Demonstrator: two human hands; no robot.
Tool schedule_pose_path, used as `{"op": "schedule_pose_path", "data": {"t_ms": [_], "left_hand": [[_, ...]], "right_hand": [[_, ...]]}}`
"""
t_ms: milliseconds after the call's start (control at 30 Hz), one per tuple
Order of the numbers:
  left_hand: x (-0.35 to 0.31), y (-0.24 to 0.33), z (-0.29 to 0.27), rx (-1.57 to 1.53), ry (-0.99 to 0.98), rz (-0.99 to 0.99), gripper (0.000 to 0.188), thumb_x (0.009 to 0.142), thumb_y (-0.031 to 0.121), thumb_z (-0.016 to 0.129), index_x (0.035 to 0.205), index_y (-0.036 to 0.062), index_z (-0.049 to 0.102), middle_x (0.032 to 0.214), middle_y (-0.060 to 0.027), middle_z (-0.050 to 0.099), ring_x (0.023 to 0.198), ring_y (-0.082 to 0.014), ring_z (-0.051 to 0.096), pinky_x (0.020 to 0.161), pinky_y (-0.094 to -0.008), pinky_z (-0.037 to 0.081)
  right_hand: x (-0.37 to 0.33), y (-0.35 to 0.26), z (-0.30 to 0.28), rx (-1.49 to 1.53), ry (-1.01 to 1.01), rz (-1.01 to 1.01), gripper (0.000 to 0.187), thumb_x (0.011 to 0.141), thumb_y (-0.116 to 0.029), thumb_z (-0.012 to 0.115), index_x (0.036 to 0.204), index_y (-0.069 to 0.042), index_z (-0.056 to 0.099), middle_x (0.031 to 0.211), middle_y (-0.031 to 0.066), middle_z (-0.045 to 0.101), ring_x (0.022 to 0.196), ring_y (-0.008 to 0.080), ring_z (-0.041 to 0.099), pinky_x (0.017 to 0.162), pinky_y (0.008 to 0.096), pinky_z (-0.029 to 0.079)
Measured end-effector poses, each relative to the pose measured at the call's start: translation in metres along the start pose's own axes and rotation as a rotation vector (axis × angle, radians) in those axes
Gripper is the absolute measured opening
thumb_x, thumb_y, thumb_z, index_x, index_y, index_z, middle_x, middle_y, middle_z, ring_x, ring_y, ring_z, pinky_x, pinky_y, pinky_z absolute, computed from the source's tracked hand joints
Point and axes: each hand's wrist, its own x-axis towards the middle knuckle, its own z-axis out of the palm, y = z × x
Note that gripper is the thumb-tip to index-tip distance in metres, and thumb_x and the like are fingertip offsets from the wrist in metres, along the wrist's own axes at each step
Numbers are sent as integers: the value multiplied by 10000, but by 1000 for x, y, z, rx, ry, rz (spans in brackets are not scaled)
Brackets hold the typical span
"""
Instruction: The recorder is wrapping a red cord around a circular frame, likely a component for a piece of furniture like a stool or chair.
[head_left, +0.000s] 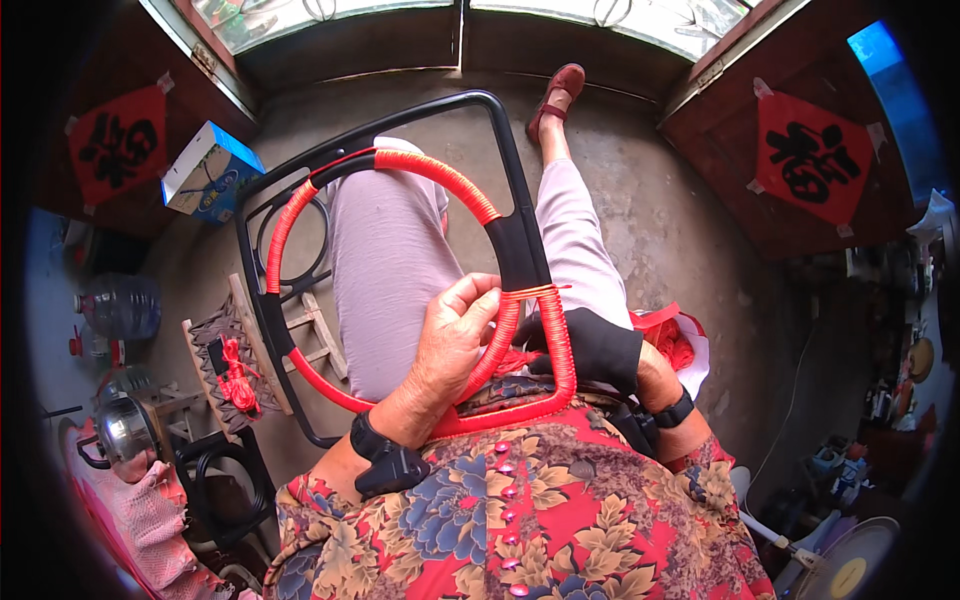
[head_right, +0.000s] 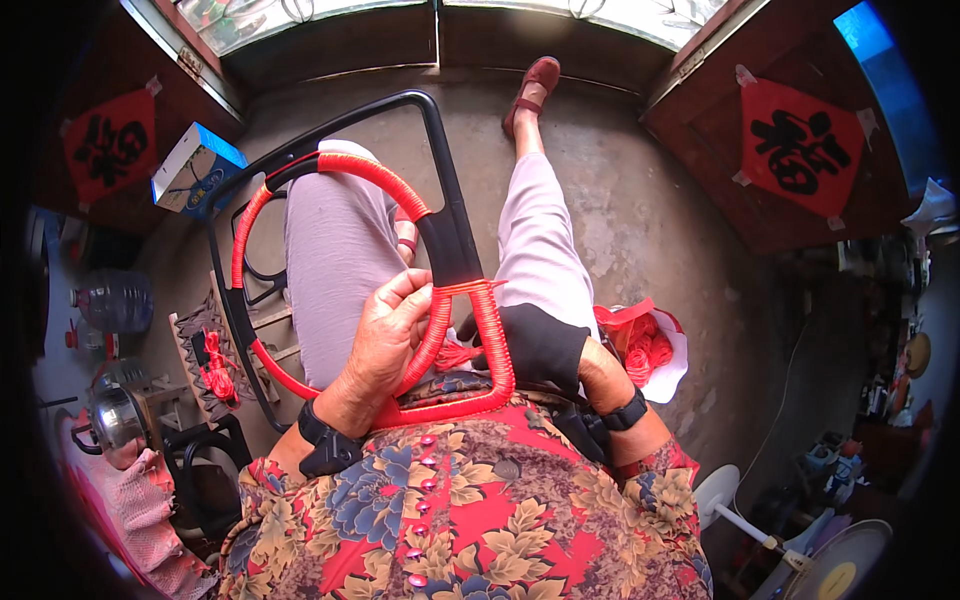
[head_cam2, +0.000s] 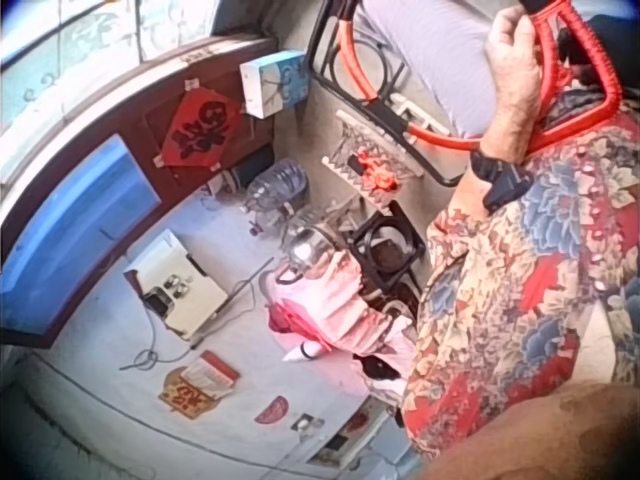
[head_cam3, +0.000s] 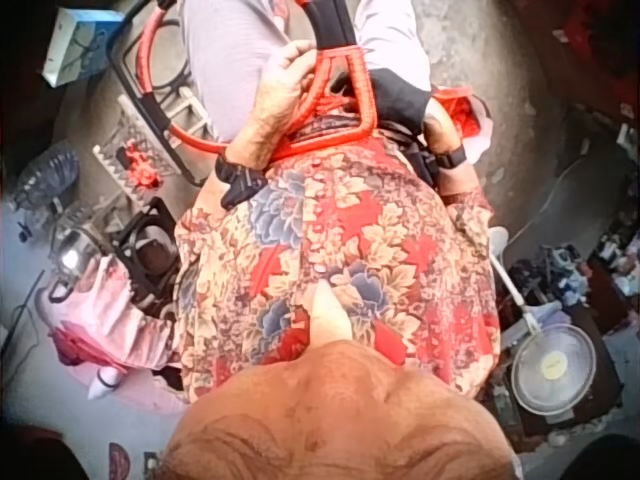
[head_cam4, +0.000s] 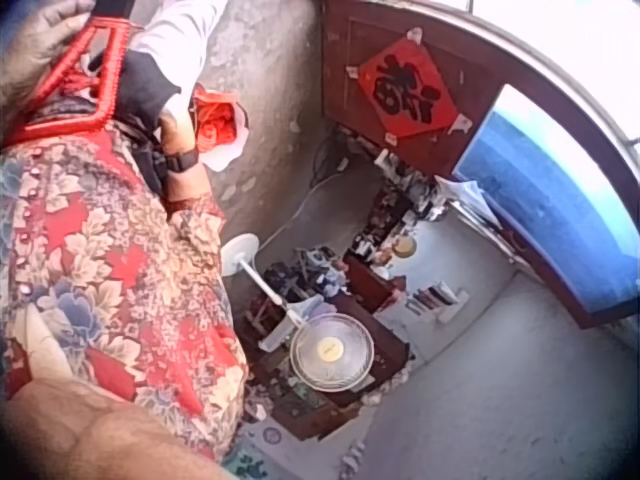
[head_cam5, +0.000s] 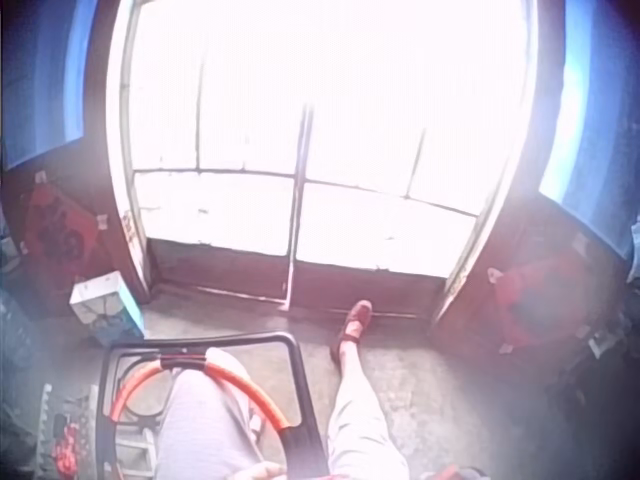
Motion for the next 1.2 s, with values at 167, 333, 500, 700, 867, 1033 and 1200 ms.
{"op": "schedule_pose_path", "data": {"t_ms": [167, 333, 500, 700, 867, 1033, 1200], "left_hand": [[-2, 2, 2, -13, -4, -5, 151, 961, 67, 535, 1103, 16, 529, 951, -55, 641, 756, -118, 659, 640, -251, 583], [-1, 0, 3, -20, 6, -10, 152, 961, 82, 542, 1100, 21, 544, 941, -43, 647, 744, -100, 659, 635, -229, 576], [-3, 4, 6, -6, 1, 4, 157, 961, 86, 547, 1103, 19, 551, 931, -43, 652, 755, -95, 657, 636, -223, 570], [2, -3, -3, 7, -7, 18, 162, 960, 89, 549, 1101, 10, 560, 971, -85, 670, 766, -107, 658, 658, -216, 562], [2, -3, -1, 32, 7, 9, 168, 961, 95, 549, 1102, 5, 562, 988, -118, 677, 764, -113, 656, 653, -212, 552], [3, -3, -1, 19, 0, 4, 173, 962, 98, 547, 1106, 2, 557, 984, -128, 679, 758, -113, 653, 649, -216, 546], [-1, 0, 2, -10, 2, -6, 169, 960, 92, 547, 1104, 3, 556, 978, -122, 676, 761, -112, 652, 643, -215, 544]], "right_hand": [[0, -7, -7, 103, 35, 48, 342, 793, -124, 733, 1103, -20, 634, 994, 123, 683, 898, 207, 652, 812, 322, 510], [-2, -4, -8, 7, -54, 111, 322, 812, -121, 727, 1108, -31, 635, 944, 107, 686, 852, 196, 651, 789, 320, 514], [-18, 8, -11, 290, 156, 225, 271, 830, -166, 718, 1047, -17, 651, 902, 101, 694, 818, 155, 646, 786, 296, 506], [-38, 20, -27, 452, 351, 289, 257, 824, -68, 697, 1061, 14, 641, 971, 50, 665, 893, 101, 587, 847, 273, 491], [-41, 2, -27, 558, 161, 309, 248, 827, -60, 685, 1062, 8, 647, 981, 38, 672, 912, 97, 594, 852, 264, 485], [-32, -5, -16, 482, 45, 274, 334, 849, -100, 686, 1157, 13, 626, 1034, 78, 687, 928, 105, 603, 876, 265, 482], [-20, -9, -12, 364, -9, 173, 396, 839, -112, 717, 1203, -1, 608, 1069, 53, 673, 968, 95, 589, 878, 267, 490]]}}
